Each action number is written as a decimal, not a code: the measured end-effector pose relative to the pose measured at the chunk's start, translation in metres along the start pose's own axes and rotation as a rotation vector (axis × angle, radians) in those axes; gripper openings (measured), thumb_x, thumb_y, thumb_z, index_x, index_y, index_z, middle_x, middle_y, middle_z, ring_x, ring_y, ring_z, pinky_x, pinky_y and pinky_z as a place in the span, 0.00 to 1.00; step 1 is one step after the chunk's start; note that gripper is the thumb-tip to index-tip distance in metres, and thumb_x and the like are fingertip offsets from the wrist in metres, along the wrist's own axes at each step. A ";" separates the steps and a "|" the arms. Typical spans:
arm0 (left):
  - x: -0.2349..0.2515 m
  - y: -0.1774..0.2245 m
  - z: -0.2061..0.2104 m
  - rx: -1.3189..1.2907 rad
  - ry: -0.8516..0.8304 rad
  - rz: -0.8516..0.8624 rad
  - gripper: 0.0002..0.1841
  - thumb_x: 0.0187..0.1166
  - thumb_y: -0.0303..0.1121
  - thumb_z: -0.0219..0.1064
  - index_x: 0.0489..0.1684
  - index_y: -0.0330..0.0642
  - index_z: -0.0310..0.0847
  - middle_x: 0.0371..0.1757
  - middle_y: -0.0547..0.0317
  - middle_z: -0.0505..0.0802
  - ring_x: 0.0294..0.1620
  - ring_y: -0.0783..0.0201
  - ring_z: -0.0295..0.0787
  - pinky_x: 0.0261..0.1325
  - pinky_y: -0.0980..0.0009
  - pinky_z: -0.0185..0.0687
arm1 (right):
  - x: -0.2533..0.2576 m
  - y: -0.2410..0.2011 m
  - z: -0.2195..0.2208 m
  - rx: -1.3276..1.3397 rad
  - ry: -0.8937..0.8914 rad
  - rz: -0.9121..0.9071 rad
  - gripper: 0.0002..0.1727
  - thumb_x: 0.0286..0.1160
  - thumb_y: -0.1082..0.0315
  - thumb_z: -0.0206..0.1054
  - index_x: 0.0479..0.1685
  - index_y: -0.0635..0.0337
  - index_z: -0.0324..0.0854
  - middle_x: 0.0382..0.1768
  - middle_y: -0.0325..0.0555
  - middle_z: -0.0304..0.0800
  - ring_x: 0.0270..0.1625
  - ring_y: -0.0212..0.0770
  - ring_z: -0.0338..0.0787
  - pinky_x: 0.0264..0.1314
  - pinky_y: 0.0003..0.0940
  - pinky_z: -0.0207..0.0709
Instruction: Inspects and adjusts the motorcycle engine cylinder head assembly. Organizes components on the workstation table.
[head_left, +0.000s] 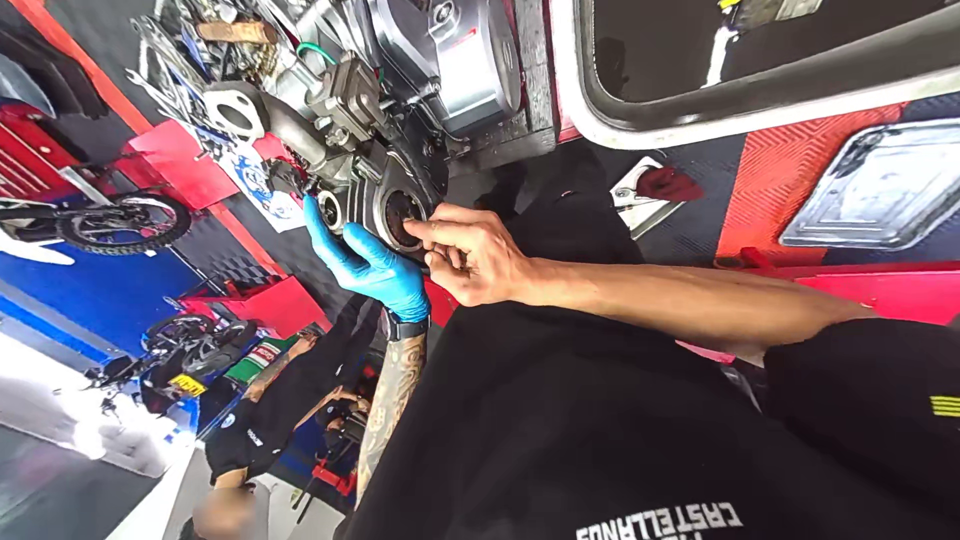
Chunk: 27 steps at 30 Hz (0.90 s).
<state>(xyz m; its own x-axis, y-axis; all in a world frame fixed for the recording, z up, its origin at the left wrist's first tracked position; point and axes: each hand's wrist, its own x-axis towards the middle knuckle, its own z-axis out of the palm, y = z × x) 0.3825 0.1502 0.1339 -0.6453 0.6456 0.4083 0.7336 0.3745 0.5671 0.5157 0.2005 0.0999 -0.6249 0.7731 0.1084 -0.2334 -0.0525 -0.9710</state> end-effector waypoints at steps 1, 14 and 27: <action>0.000 0.001 0.000 0.004 0.003 -0.005 0.22 0.91 0.27 0.49 0.78 0.19 0.69 0.78 0.36 0.81 0.78 0.56 0.79 0.81 0.67 0.72 | 0.001 -0.001 0.001 -0.002 0.007 -0.004 0.23 0.64 0.72 0.65 0.61 0.70 0.89 0.32 0.43 0.85 0.26 0.26 0.77 0.25 0.20 0.72; 0.021 0.025 -0.072 -0.062 -0.656 -0.343 0.53 0.70 0.30 0.80 0.97 0.42 0.44 0.94 0.49 0.60 0.88 0.53 0.68 0.84 0.59 0.77 | 0.006 0.001 -0.005 0.112 -0.011 0.065 0.19 0.65 0.73 0.65 0.54 0.68 0.92 0.32 0.41 0.86 0.27 0.24 0.79 0.25 0.19 0.74; 0.029 0.031 -0.067 0.061 -0.646 -0.315 0.52 0.68 0.29 0.83 0.94 0.37 0.50 0.85 0.43 0.75 0.75 0.55 0.85 0.73 0.62 0.89 | 0.012 0.006 -0.004 0.218 0.016 0.042 0.17 0.59 0.77 0.63 0.46 0.71 0.92 0.28 0.43 0.86 0.25 0.26 0.80 0.23 0.21 0.75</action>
<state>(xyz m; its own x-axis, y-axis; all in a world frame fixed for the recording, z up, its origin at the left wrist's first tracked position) 0.3725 0.1357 0.2116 -0.5870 0.7582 -0.2839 0.5560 0.6324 0.5394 0.5096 0.2118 0.0943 -0.6262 0.7771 0.0636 -0.3639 -0.2191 -0.9053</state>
